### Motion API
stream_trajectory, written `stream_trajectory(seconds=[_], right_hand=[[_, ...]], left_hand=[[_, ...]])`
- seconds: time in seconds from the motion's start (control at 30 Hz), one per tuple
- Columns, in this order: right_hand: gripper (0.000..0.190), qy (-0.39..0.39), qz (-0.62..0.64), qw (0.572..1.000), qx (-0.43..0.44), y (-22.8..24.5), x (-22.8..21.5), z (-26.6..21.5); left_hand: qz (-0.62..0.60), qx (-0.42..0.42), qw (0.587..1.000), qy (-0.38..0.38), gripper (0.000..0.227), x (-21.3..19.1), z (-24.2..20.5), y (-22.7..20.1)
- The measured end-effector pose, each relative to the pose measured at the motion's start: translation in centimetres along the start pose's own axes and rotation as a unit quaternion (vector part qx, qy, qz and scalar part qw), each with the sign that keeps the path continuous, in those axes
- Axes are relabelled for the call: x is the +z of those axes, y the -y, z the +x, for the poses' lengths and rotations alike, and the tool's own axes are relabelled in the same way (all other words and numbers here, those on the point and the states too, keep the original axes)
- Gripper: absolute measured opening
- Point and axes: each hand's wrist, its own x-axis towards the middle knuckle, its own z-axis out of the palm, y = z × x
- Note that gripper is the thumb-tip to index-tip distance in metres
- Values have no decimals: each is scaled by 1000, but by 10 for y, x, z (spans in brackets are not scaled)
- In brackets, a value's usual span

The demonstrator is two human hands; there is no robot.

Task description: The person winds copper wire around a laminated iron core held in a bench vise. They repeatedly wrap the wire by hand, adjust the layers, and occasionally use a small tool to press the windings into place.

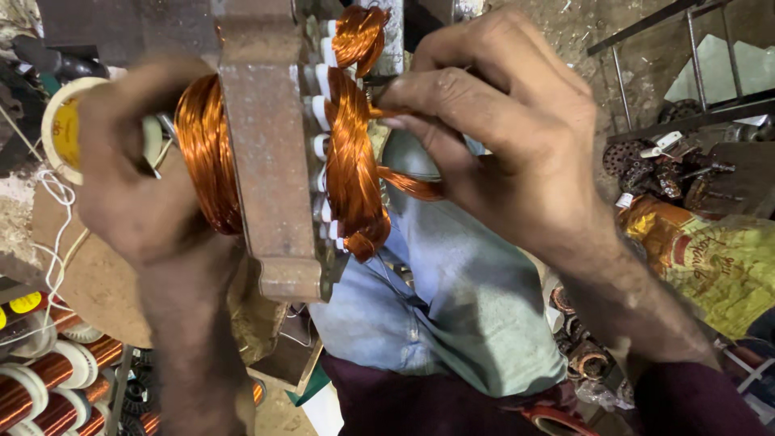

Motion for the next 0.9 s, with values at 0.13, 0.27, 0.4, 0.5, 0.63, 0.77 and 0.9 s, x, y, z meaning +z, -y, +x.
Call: stream_trajectory(seconds=[0.13, 0.27, 0.4, 0.5, 0.63, 0.77, 0.9], right_hand=[[23, -4, 50, 999, 1, -4, 4, -1], [24, -15, 62, 998, 18, -8, 5, -4], [23, -3, 31, 999, 23, -4, 0, -4], [20, -33, -76, 996, -40, 1, -4, -5], [22, -53, -92, 993, -51, 16, 6, -14], [38, 146, -21, 982, 122, 21, 13, -36], [14, 120, -14, 992, 42, 3, 15, -54]], left_hand=[[42, 10, 999, -30, 24, 5, -3, -1], [-40, -14, 999, -25, 22, 5, -12, -7], [-134, -7, 990, -48, 21, 9, -20, 0], [-178, -48, 982, -47, 15, 19, -23, 6], [-165, -19, 985, -37, 12, 22, -17, 12], [-38, 43, 998, 21, 13, 1, -7, -2], [-72, 19, 996, 53, 12, -11, 10, -2]])
